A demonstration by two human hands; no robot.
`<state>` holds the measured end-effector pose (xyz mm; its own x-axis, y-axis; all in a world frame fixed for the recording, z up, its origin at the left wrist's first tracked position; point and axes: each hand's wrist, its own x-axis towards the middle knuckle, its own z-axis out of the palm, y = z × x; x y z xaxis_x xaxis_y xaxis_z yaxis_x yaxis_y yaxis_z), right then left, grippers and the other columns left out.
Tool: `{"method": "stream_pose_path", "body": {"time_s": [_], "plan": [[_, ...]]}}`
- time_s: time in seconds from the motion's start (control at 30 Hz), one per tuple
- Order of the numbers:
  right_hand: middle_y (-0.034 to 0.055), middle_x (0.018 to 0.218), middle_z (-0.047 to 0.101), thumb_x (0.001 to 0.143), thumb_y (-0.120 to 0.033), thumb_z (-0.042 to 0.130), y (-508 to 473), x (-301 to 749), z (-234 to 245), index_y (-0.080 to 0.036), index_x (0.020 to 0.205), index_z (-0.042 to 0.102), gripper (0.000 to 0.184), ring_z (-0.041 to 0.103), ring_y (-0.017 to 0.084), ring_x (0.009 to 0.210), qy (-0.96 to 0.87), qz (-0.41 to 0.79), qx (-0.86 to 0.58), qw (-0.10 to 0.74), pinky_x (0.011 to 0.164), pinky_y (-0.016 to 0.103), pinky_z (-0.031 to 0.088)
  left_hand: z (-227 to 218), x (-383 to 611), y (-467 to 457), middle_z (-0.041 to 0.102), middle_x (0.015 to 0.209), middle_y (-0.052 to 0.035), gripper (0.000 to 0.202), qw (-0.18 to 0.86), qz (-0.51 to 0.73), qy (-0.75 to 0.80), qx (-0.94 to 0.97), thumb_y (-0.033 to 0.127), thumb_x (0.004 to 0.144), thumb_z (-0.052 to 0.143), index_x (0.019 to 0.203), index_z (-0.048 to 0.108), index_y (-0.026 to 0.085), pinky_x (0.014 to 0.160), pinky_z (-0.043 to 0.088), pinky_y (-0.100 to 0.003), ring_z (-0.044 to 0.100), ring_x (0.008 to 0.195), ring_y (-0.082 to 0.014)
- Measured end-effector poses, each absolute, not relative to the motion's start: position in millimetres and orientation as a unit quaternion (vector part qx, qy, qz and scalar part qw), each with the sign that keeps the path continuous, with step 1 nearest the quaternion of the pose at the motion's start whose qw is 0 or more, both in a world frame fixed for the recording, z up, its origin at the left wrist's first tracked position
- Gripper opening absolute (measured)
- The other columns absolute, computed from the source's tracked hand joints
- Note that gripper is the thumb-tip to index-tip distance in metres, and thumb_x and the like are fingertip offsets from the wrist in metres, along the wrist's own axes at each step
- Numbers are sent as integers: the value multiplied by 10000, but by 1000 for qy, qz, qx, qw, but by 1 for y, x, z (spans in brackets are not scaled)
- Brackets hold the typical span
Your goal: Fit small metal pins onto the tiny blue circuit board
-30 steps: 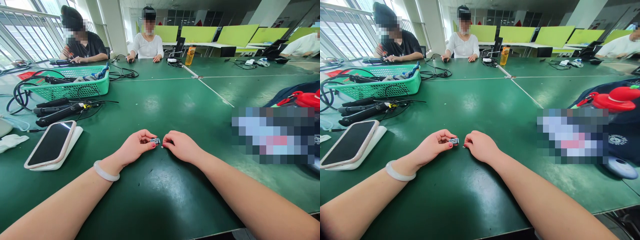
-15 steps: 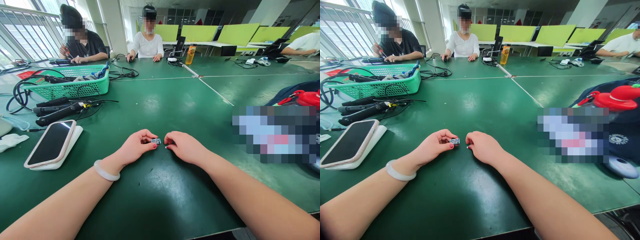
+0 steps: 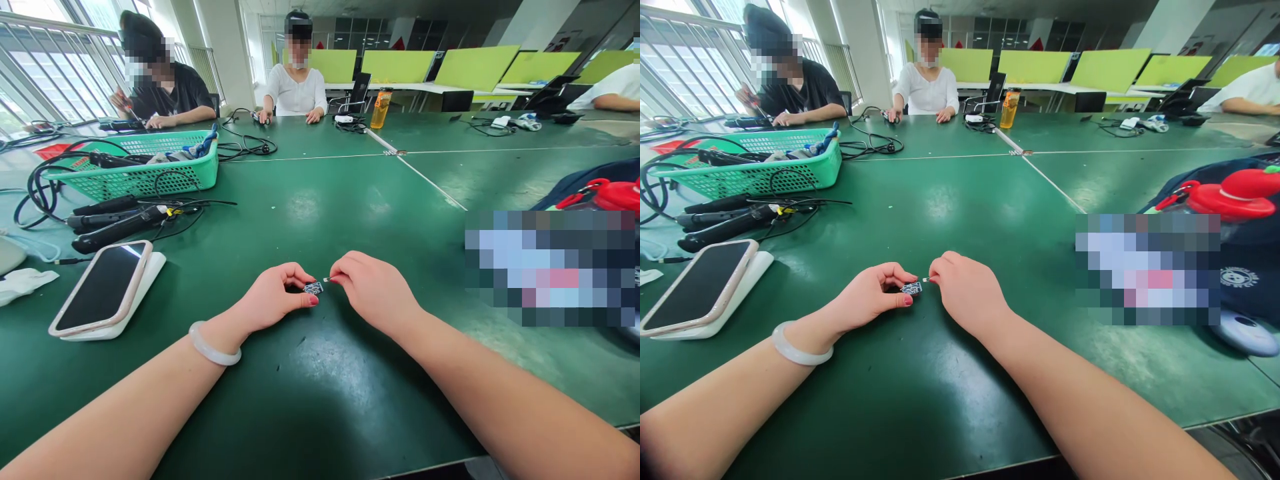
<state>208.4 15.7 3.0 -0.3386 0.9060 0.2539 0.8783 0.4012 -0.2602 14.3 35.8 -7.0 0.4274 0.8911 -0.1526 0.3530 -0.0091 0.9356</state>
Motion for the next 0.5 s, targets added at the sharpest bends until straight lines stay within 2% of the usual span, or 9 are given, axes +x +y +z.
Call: {"method": "stream_pose_path", "body": {"time_s": [0.1, 0.5], "plan": [[7, 839, 613, 882, -194, 477, 10, 202, 5, -199, 811, 612, 152, 559, 123, 734, -824, 60, -522, 210, 634, 240, 386, -6, 15, 35, 670, 832, -40, 292, 525, 257, 465, 665, 256, 611, 745, 848, 605, 158, 752, 482, -326, 610, 796, -167], [13, 855, 624, 887, -192, 468, 4, 192, 0, -187, 837, 626, 167, 562, 125, 732, -838, 63, -500, 208, 626, 239, 387, -5, 14, 34, 664, 834, -28, 256, 514, 256, 447, 686, 256, 613, 738, 814, 607, 168, 768, 469, -320, 598, 805, -165]]}}
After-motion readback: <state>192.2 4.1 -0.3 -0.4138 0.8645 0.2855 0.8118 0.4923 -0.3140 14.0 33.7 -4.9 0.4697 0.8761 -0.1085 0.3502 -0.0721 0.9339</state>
